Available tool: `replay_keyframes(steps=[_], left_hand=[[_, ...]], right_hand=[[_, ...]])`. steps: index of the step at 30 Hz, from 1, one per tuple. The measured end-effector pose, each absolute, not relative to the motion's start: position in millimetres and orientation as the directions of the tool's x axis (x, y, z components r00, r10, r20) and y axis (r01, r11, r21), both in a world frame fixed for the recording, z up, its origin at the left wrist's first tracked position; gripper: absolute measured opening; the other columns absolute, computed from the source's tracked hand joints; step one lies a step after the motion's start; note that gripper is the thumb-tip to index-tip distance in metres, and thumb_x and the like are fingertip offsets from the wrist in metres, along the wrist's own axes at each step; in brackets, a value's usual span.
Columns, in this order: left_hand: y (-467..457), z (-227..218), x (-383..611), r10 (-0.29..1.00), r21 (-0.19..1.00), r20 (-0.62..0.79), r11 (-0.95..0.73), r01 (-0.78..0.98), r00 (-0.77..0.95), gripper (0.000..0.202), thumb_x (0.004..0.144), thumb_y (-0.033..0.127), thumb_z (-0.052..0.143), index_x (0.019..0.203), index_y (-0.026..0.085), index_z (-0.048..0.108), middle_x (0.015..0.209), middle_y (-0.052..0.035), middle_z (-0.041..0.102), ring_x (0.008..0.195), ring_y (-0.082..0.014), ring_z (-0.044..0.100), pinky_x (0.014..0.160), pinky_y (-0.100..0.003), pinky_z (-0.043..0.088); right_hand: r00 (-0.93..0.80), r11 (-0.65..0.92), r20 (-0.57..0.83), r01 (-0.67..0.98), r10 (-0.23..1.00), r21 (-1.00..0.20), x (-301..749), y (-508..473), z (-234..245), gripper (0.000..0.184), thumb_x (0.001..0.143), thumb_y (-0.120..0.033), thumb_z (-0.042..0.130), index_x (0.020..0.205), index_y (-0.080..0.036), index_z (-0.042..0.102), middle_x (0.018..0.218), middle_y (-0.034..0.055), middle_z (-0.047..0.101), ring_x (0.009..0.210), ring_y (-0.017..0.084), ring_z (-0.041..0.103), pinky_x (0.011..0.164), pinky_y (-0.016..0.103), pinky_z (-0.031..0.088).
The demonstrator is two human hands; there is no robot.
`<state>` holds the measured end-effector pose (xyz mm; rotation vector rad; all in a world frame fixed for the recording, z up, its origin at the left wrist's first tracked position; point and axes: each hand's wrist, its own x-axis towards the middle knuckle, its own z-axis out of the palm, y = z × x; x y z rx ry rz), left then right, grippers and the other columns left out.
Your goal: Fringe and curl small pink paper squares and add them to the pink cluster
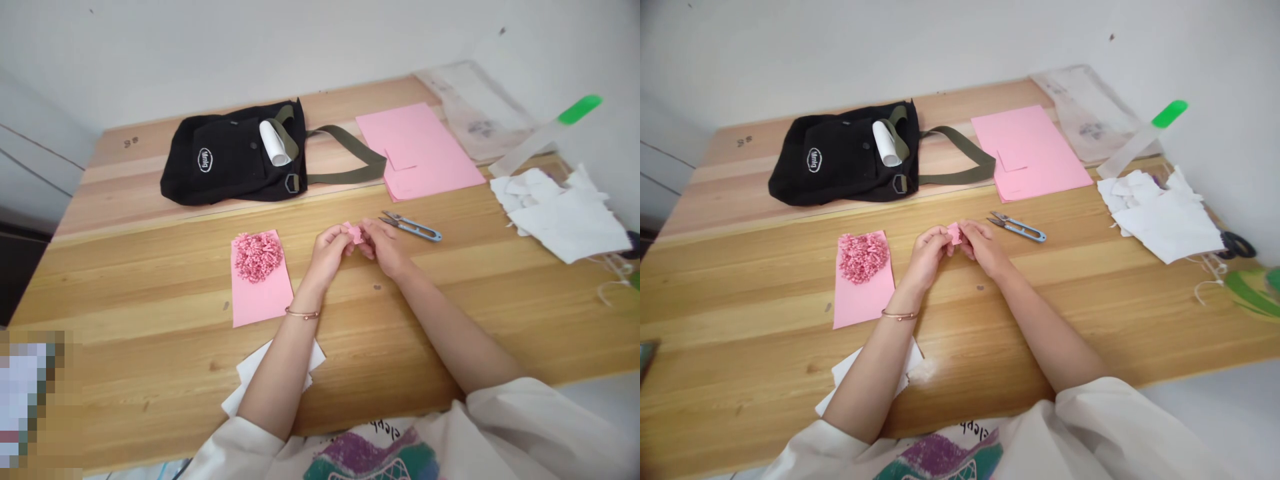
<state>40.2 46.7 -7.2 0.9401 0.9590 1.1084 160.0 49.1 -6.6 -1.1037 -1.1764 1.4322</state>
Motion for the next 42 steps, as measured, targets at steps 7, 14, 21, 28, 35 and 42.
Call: replay_keyframes(steps=[7, 14, 21, 28, 35, 42], left_hand=[[46.0, -5.1, 40.8, 0.978, 0.95, -0.112, 0.157, -0.269, 0.178, 0.014, 0.066, 0.02, 0.052, 0.053, 0.016, 0.049, 0.048, 0.0042, 0.046, 0.05, -0.0067, 0.04, 0.053, -0.021, 0.031], [46.5, -5.9, 40.5, 0.976, 0.947, -0.12, 0.168, -0.275, 0.183, 0.013, 0.067, 0.02, 0.053, 0.055, 0.016, 0.051, 0.049, 0.0042, 0.046, 0.049, -0.0066, 0.04, 0.053, -0.021, 0.03], [46.2, -5.7, 40.5, 0.978, 0.954, -0.119, 0.16, -0.254, 0.168, 0.016, 0.068, 0.02, 0.052, 0.053, 0.016, 0.049, 0.048, 0.0045, 0.045, 0.049, -0.0064, 0.039, 0.053, -0.021, 0.031], [45.9, -6.1, 41.1, 0.982, 0.956, -0.1, 0.14, -0.256, 0.163, 0.016, 0.067, 0.019, 0.051, 0.052, 0.016, 0.047, 0.048, 0.0039, 0.045, 0.051, -0.007, 0.041, 0.054, -0.021, 0.031], [45.5, -5.5, 40.8, 0.979, 0.957, -0.098, 0.142, -0.252, 0.178, 0.015, 0.068, 0.019, 0.052, 0.053, 0.016, 0.049, 0.048, 0.0045, 0.045, 0.048, -0.0062, 0.038, 0.052, -0.021, 0.029], [46.0, -5.0, 40.8, 0.98, 0.963, -0.091, 0.131, -0.234, 0.175, 0.014, 0.066, 0.018, 0.051, 0.053, 0.016, 0.049, 0.048, 0.0047, 0.045, 0.049, -0.0062, 0.038, 0.052, -0.02, 0.03]], right_hand=[[-0.183, -0.096, -0.071, -0.133, 0.981, -0.987, 158.2, 48.1, -0.7, 0.04, 0.068, -0.054, 0.063, 0.058, -0.018, 0.049, 0.045, -0.006, 0.042, 0.038, 0.004, 0.026, 0.037, 0.02, 0.017], [-0.163, -0.092, -0.075, -0.102, 0.984, -0.99, 158.6, 48.9, -4.8, 0.04, 0.072, -0.053, 0.06, 0.057, -0.018, 0.049, 0.047, -0.0052, 0.042, 0.039, 0.005, 0.026, 0.037, 0.021, 0.016], [-0.164, -0.087, -0.068, -0.115, 0.984, -0.99, 158.6, 49.2, -5.2, 0.042, 0.073, -0.055, 0.058, 0.055, -0.018, 0.049, 0.043, -0.0063, 0.038, 0.038, 0.005, 0.026, 0.037, 0.021, 0.017], [-0.199, -0.063, -0.034, -0.14, 0.979, -0.988, 158.3, 47.9, -1.9, 0.035, 0.07, -0.049, 0.065, 0.06, -0.018, 0.053, 0.048, -0.0051, 0.047, 0.038, 0.004, 0.027, 0.037, 0.021, 0.018], [-0.156, -0.113, -0.084, -0.182, 0.984, -0.977, 158.8, 49.4, -4.5, 0.039, 0.072, -0.051, 0.06, 0.055, -0.018, 0.048, 0.041, -0.0078, 0.035, 0.036, 0.004, 0.025, 0.036, 0.021, 0.015], [-0.158, -0.1, -0.071, -0.187, 0.985, -0.977, 158.2, 49.6, -4.1, 0.039, 0.07, -0.051, 0.062, 0.054, -0.018, 0.048, 0.043, -0.0072, 0.038, 0.036, 0.004, 0.025, 0.036, 0.021, 0.015]])
